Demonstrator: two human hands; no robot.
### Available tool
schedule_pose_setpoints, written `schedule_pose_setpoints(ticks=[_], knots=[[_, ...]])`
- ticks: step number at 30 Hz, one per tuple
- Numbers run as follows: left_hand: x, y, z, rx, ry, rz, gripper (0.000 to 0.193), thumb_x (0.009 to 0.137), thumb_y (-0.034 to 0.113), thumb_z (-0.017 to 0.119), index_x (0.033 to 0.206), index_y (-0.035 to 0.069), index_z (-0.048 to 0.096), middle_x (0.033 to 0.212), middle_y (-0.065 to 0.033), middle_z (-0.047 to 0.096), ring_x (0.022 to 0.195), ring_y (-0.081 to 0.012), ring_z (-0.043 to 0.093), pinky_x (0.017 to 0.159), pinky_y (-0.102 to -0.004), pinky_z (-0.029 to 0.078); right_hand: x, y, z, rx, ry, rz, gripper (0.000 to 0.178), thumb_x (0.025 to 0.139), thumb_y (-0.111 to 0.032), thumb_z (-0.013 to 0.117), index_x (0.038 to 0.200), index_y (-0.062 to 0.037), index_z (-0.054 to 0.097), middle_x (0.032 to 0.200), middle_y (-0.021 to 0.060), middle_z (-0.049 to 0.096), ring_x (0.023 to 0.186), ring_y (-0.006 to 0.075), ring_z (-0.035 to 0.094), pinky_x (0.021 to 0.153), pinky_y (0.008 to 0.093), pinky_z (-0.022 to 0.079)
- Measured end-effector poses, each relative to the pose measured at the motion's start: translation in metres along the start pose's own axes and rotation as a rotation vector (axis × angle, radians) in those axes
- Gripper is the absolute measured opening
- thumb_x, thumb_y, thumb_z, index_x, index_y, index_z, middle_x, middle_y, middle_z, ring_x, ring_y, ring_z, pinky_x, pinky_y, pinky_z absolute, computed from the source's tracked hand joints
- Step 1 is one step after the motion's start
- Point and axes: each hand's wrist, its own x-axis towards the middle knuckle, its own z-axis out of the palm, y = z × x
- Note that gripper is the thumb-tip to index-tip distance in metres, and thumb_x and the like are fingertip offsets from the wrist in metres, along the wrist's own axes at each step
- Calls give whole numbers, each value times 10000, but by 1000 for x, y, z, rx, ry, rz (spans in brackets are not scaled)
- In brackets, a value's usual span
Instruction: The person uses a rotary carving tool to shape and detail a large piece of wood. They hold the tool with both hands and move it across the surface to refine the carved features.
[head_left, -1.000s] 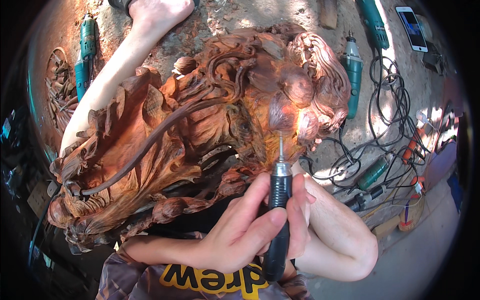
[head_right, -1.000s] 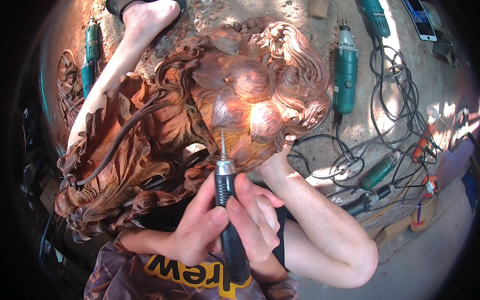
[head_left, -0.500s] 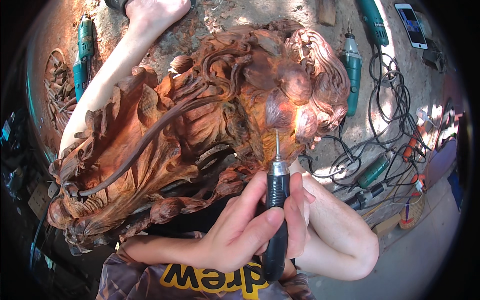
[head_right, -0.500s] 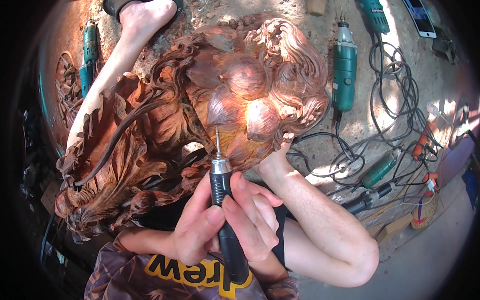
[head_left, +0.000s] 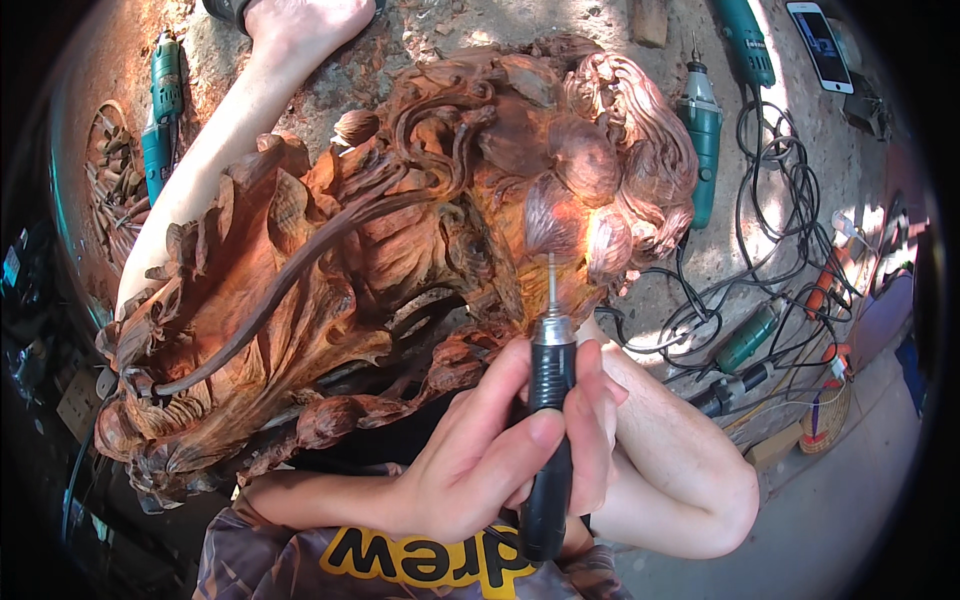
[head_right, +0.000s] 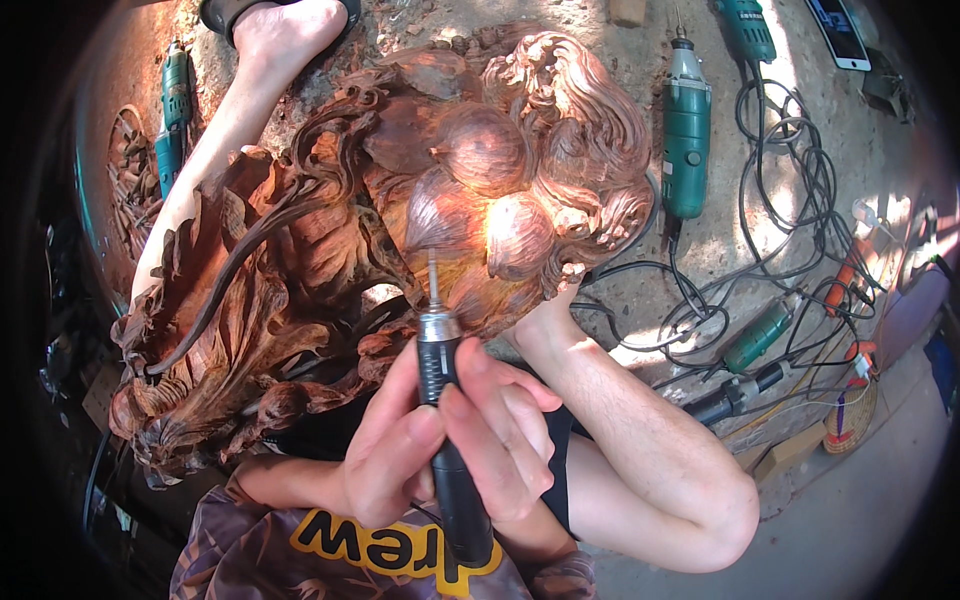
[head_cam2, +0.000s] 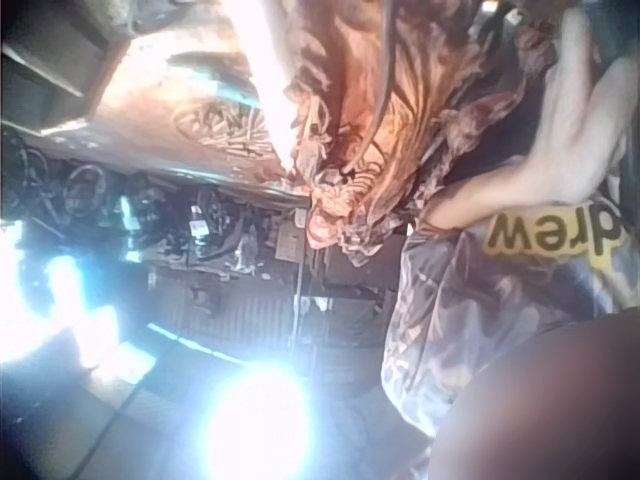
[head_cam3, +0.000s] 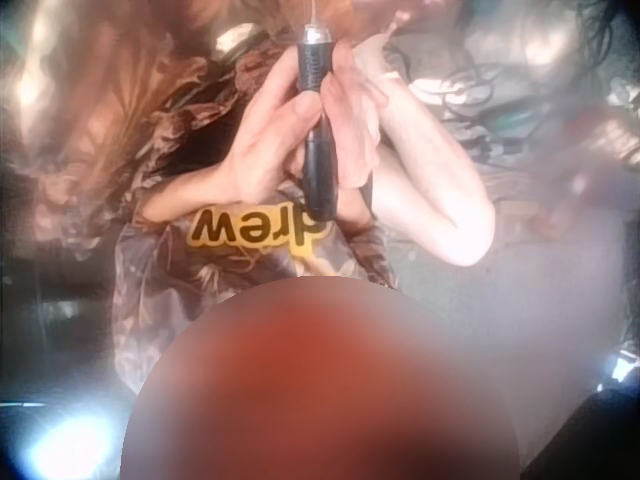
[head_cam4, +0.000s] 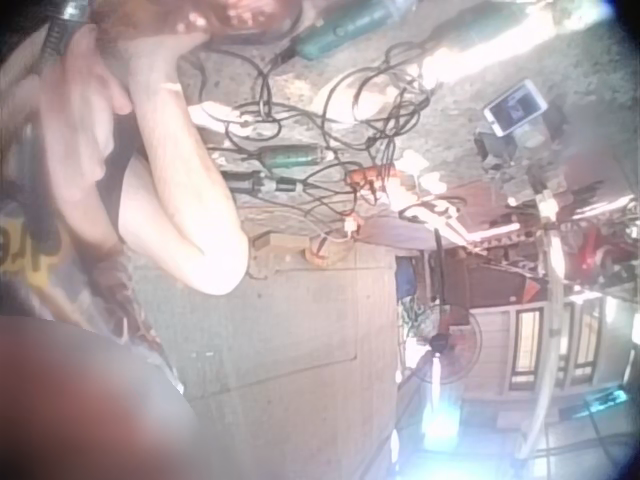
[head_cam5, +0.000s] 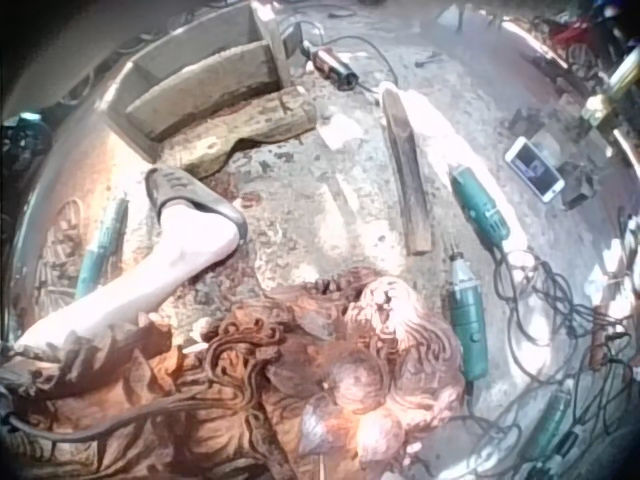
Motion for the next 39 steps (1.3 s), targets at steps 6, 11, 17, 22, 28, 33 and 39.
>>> schedule_pose_setpoints(ticks=[6,11,17,22,28,33,39], knots=[[8,1,-6,214,-100,-52,388,1089,182,421,1397,-53,403,1283,-163,623,1164,-208,612,1027,-351,454,-1,-2,8,-50,61,46,427,977,-271,701,1221,71,623,1220,381,655,872,395,744,761,401,595],[-1,-1,-5,170,-20,32,482,1080,265,441,1444,-45,384,1256,-159,633,1135,-218,633,1001,-350,469,6,-12,-8,10,-162,90,460,999,-315,663,1226,83,617,1209,392,654,887,403,744,765,411,598],[5,-1,-1,8,-39,-114,444,1087,206,436,1450,-44,383,1282,-167,619,1172,-207,612,1023,-354,462,3,-8,-3,-50,-99,96,500,1021,-358,625,1234,94,609,1203,401,651,909,412,743,774,423,599],[3,3,2,37,-3,-129,423,1093,194,434,1439,-45,396,1276,-170,620,1196,-211,595,1062,-368,439,-1,-5,11,-171,37,-38,413,1021,-272,626,1206,94,580,1161,370,665,906,397,742,760,411,605],[3,2,0,34,-10,-93,443,1089,221,433,1437,-50,397,1260,-176,632,1192,-248,618,1057,-392,451,-3,-6,9,-237,-13,-70,307,1013,-131,631,1203,92,537,1133,312,678,923,345,734,857,429,585],[4,3,1,-7,7,-182,456,1070,211,441,1440,-52,394,1274,-182,634,1185,-264,633,1049,-390,459,-3,-6,2,-136,-18,14,431,986,-259,687,1243,78,609,1242,390,640,931,409,741,760,414,601],[-6,5,-8,118,-76,-2,468,1069,231,434,1445,-44,389,1304,-194,632,1153,-257,658,1016,-383,486,-1,-16,-11,45,-218,79,445,964,-256,723,1248,71,618,1262,382,635,937,404,739,759,406,605]])
